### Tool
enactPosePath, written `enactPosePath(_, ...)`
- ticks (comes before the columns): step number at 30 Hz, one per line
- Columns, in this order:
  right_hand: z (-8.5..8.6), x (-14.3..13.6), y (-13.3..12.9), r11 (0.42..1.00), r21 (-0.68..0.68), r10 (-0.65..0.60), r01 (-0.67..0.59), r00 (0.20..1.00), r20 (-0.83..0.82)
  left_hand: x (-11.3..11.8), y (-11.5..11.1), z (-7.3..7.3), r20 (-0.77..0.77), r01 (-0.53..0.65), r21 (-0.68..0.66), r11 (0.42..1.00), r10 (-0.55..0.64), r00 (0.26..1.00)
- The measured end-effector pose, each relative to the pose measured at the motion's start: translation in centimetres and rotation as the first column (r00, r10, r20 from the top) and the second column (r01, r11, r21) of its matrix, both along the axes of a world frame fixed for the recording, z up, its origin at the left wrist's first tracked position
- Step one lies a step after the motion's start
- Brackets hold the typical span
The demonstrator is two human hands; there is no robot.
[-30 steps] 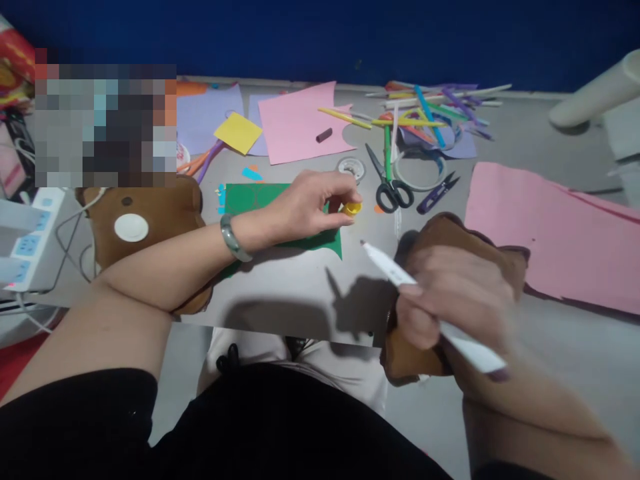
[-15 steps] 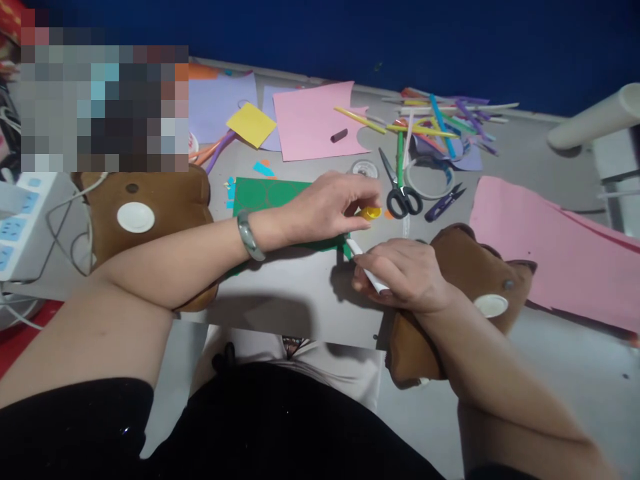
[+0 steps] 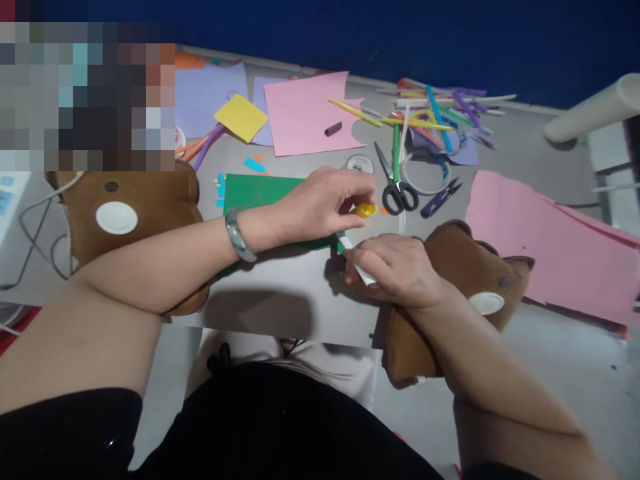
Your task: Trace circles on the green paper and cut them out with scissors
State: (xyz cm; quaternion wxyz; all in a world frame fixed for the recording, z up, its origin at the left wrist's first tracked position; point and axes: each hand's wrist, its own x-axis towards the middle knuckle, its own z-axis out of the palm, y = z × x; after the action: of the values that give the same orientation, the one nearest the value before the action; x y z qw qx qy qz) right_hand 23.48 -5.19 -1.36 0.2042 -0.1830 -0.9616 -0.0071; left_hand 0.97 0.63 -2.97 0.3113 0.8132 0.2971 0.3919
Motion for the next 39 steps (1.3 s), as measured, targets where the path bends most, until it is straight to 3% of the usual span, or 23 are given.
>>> enactPosePath(6,0.14,-0.02,0.23,0.999,-0.009,0.039,-0.039,0.999,-0.014,-0.01,-0.07,0.09,0.0,0.001,-0.024,1.0,-0.001,1.0)
enactPosePath(24,0.1,0.12,0.25,0.999,-0.033,-0.001,0.003,0.998,0.065,-0.06,-0.09,0.32,-0.016,0.026,-0.019,0.999,-0.026,1.0)
enactPosePath(36,-0.06,0.14,0.37,0.999,0.033,-0.018,0.021,0.997,-0.073,-0.14,-0.37,0.47,-0.054,0.008,-0.036,0.999,-0.01,0.998)
enactPosePath(39,-0.24,0.32,0.36,0.999,-0.005,-0.052,0.052,0.998,-0.042,-0.15,-0.33,0.42,-0.053,0.011,-0.027,1.0,-0.012,0.999)
